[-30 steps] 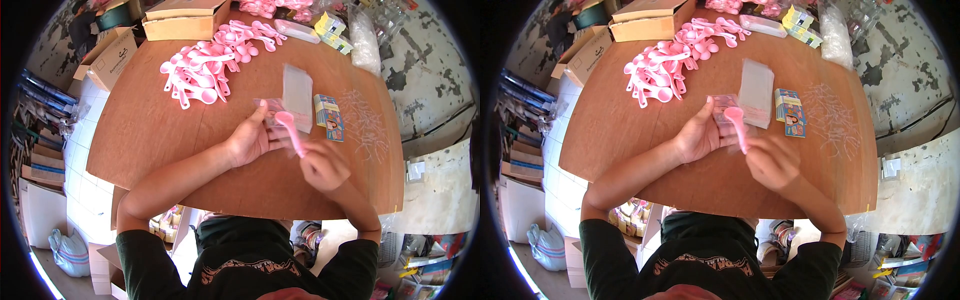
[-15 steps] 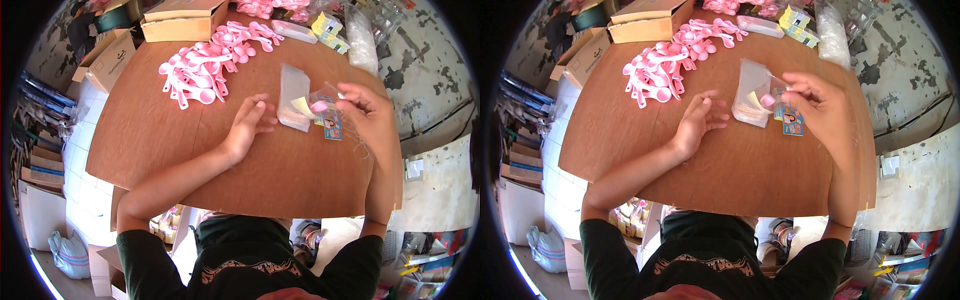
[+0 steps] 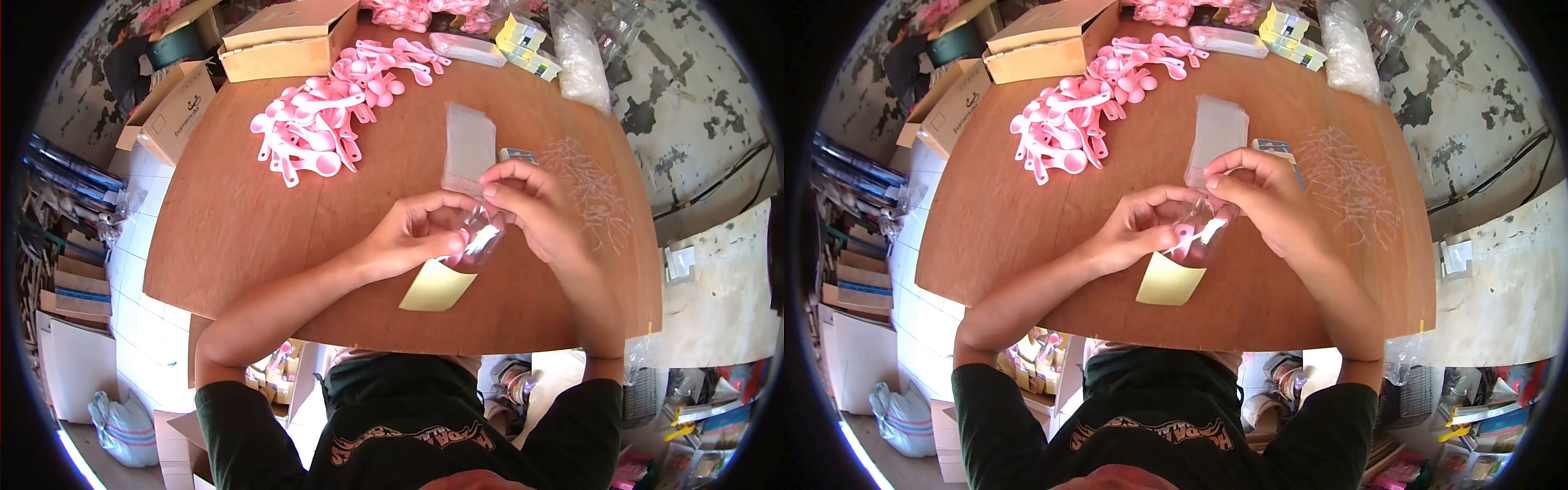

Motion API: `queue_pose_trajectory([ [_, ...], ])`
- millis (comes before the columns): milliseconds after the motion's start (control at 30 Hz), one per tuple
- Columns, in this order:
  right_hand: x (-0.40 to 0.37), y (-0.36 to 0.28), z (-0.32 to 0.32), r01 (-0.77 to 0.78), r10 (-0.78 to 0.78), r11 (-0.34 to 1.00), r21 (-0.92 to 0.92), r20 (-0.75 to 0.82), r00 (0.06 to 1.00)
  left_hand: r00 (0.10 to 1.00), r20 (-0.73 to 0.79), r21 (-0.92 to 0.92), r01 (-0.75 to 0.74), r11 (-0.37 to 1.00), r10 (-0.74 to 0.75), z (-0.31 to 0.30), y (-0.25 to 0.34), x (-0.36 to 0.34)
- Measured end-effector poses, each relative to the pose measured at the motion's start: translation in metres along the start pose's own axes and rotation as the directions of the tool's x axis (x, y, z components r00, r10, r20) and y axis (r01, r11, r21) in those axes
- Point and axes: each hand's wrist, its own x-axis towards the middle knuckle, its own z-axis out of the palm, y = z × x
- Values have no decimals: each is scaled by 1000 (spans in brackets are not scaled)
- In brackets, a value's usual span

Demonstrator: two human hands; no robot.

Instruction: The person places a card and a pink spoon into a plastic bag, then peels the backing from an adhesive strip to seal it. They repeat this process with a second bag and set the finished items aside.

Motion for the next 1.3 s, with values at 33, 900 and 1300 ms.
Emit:
queue_pose_trajectory([
  [33,2,5,-1,-13,13,1000,-2,-25,1000,994,-81,26,82,996,-79,1,0,1],
  [900,-9,41,21,326,-547,-42,-944,295,784,991,-126,675,125,727,-54,8,-15,-3],
  [1300,13,49,-25,157,-228,924,-349,-171,958,986,-95,508,168,845,-139,3,-17,-4],
])
